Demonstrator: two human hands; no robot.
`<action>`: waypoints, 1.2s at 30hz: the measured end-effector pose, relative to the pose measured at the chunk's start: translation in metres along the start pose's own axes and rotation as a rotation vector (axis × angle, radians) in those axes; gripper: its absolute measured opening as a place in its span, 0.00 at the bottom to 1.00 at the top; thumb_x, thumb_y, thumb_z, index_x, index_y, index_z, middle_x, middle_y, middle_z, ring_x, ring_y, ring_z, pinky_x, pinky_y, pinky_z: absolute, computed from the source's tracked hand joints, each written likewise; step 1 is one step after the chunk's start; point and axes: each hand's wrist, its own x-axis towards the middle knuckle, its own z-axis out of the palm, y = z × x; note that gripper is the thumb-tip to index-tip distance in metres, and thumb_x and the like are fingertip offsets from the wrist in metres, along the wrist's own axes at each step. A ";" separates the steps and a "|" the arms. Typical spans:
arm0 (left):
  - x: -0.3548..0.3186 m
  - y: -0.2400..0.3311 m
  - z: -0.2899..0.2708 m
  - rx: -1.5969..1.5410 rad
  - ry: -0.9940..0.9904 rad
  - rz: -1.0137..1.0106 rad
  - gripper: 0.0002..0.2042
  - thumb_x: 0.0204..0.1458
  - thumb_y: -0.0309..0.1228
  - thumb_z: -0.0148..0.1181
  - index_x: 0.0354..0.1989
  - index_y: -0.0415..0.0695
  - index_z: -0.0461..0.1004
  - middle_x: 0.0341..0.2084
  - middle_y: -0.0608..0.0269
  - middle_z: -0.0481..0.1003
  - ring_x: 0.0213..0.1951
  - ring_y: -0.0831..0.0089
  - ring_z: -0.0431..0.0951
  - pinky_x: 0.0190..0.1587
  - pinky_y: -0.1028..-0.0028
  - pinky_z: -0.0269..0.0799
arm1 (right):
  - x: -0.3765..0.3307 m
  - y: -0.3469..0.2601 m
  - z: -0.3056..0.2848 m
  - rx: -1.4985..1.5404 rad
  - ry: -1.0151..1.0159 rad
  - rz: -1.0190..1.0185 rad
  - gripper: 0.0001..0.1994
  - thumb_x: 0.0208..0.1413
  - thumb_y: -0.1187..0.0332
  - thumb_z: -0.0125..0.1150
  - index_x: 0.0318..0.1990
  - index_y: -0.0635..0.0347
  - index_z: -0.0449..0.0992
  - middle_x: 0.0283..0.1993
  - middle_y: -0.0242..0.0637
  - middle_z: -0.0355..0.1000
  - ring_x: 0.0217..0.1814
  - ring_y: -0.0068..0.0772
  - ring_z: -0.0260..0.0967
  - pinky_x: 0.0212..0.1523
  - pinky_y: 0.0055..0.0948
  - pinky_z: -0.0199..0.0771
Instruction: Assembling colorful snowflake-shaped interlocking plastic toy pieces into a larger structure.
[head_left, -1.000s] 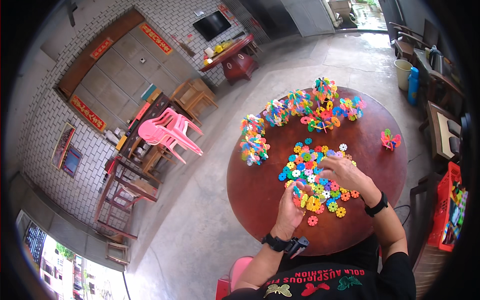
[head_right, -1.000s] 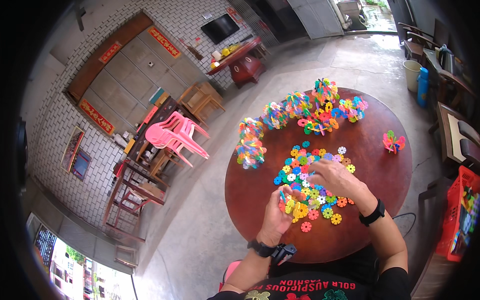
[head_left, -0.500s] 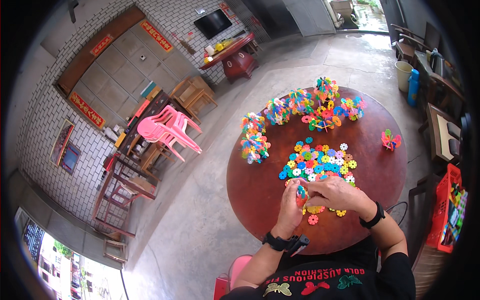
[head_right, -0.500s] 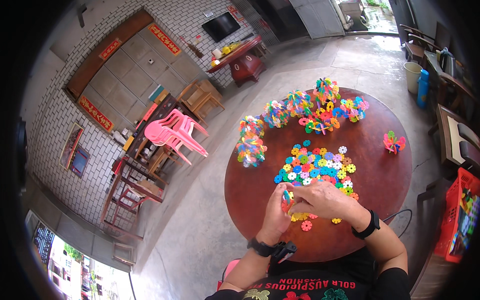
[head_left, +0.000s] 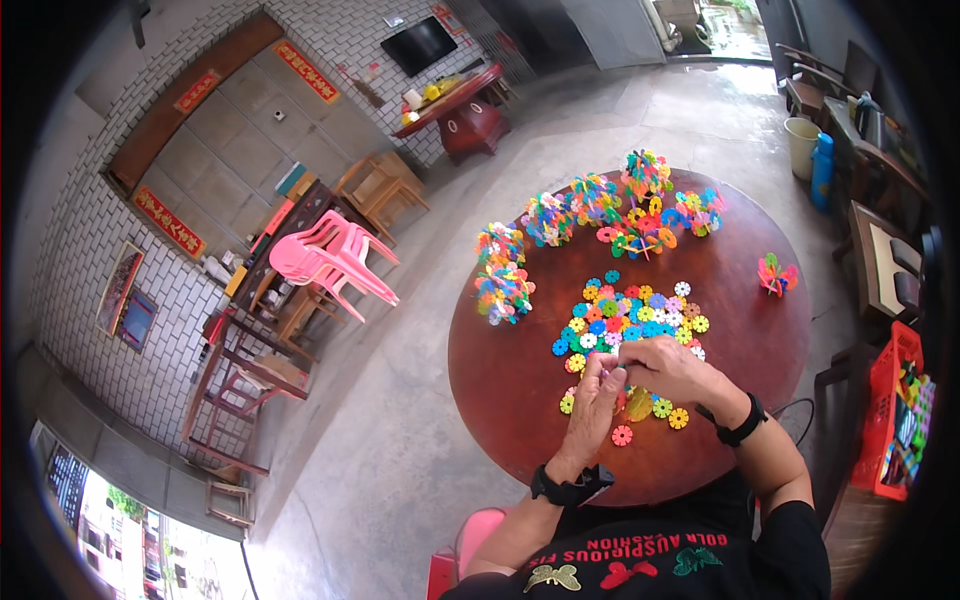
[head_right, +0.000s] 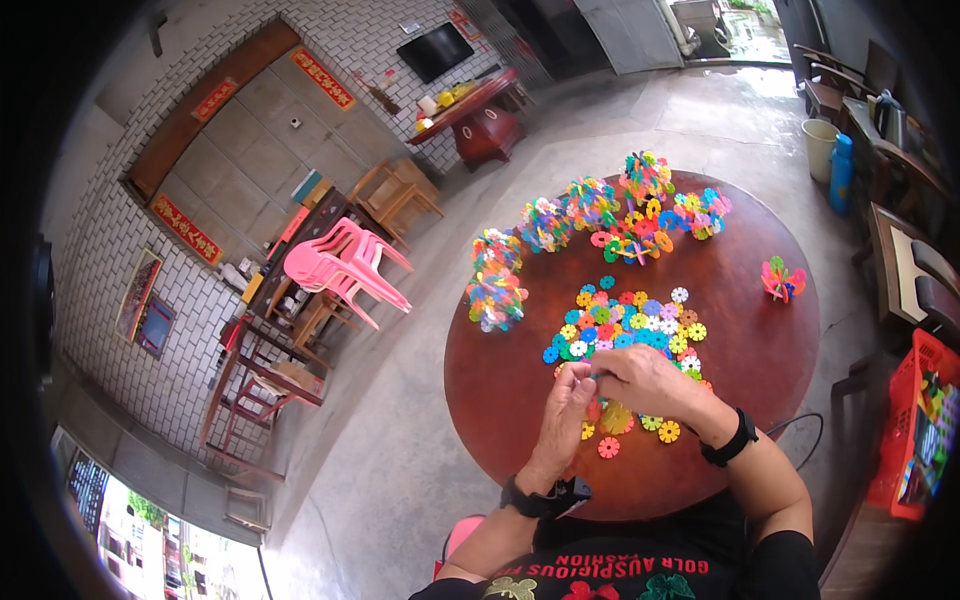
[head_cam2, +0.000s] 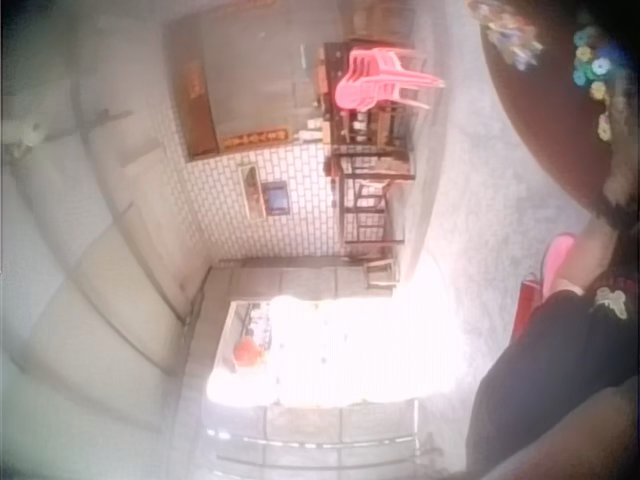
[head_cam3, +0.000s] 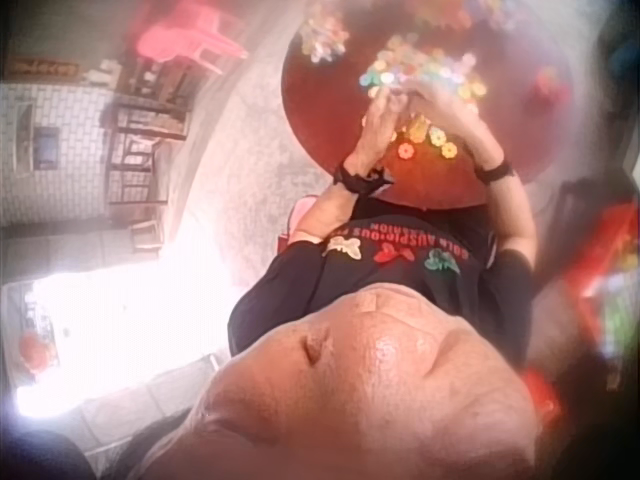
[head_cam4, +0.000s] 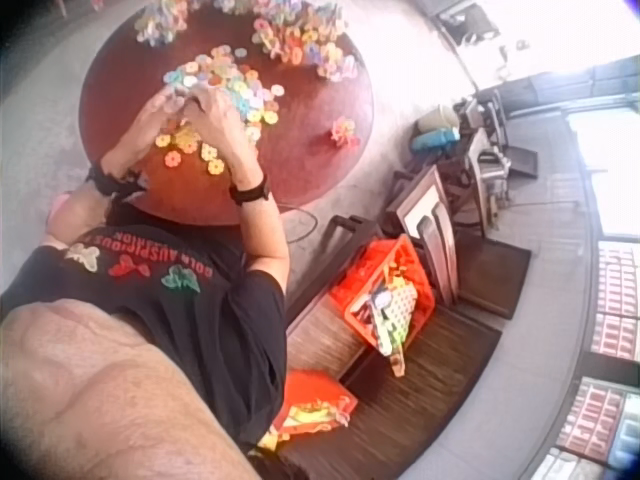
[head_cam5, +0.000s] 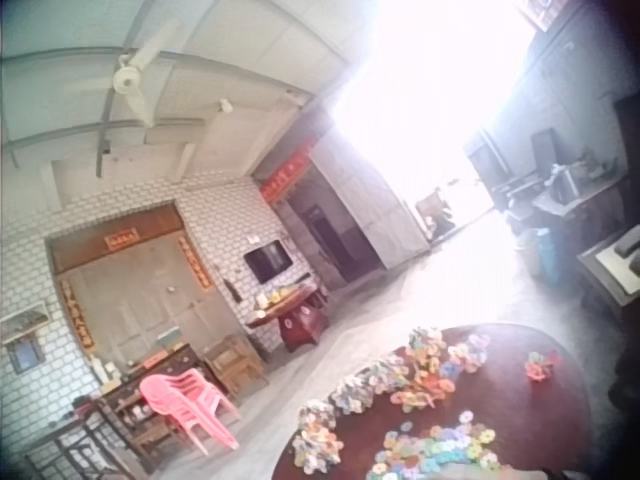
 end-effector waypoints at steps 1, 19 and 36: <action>0.002 -0.006 -0.003 0.039 -0.035 0.004 0.14 0.61 0.43 0.51 0.36 0.43 0.69 0.25 0.75 0.62 0.30 0.86 0.60 0.32 0.81 0.58 | 0.001 0.001 -0.002 0.003 -0.002 0.011 0.06 0.49 0.70 0.58 0.29 0.64 0.71 0.24 0.47 0.70 0.28 0.51 0.69 0.28 0.43 0.66; -0.006 0.015 -0.010 0.042 -0.363 -0.307 0.15 0.45 0.21 0.63 0.44 0.36 0.74 0.31 0.70 0.74 0.34 0.85 0.71 0.36 0.81 0.68 | -0.005 -0.016 -0.008 -0.063 -0.221 -0.020 0.08 0.49 0.68 0.56 0.27 0.65 0.76 0.19 0.47 0.68 0.22 0.47 0.67 0.27 0.41 0.64; 0.003 0.072 -0.033 0.163 -0.544 -0.172 0.12 0.39 0.20 0.60 0.36 0.37 0.73 0.30 0.71 0.74 0.33 0.85 0.69 0.35 0.83 0.64 | -0.008 -0.032 -0.001 0.483 -0.276 0.088 0.07 0.55 0.70 0.56 0.32 0.65 0.73 0.24 0.37 0.69 0.24 0.27 0.68 0.25 0.28 0.67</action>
